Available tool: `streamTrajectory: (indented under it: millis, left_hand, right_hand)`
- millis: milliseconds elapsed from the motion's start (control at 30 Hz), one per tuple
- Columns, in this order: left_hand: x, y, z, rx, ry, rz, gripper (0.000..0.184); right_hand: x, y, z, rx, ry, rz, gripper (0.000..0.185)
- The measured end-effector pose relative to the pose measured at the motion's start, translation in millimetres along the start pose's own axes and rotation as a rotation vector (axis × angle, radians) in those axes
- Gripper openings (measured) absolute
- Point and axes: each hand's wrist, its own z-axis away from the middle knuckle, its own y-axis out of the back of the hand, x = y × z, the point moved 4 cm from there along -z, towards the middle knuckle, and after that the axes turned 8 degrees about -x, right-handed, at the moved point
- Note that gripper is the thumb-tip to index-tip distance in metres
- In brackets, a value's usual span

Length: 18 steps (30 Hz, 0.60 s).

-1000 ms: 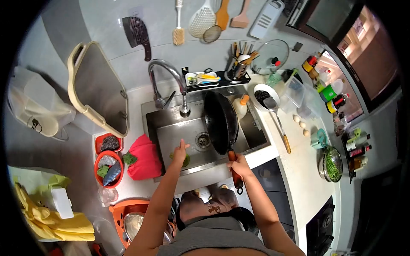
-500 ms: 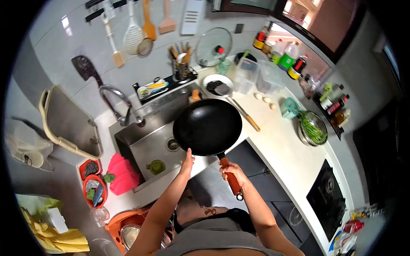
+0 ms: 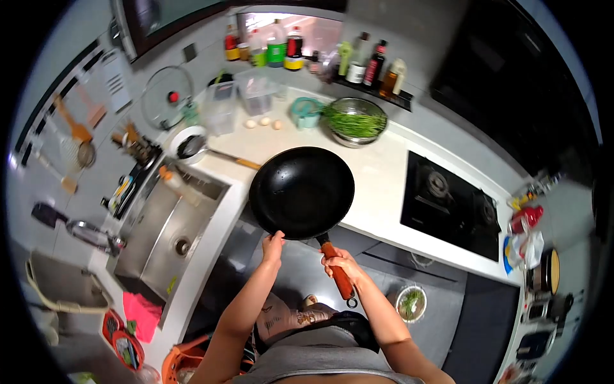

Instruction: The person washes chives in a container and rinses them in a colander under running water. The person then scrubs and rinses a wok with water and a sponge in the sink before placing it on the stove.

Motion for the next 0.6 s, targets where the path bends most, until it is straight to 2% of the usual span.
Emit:
streamTrajectory:
  millis: [300, 433, 533, 600]
  left_hand:
    - [14, -172, -10, -0.250, -0.158, -0.153, 0.015]
    - [6, -247, -44, -0.380, -0.220, -0.174, 0.015]
    - [2, -299, -67, -0.459, -0.163, -0.241, 0.015]
    - [13, -334, -69, -0.477, -0.235, -0.330, 0.015]
  right_hand:
    - [-27, 86, 90, 0.298, 0.249, -0.092, 0.045]
    - [-44, 126, 108, 0.402, 0.346, -0.137, 0.045]
    - [-61, 158, 117, 0.470, 0.409, -0.166, 0.046]
    - [-71, 178, 120, 0.519, 0.444, -0.184, 0.046]
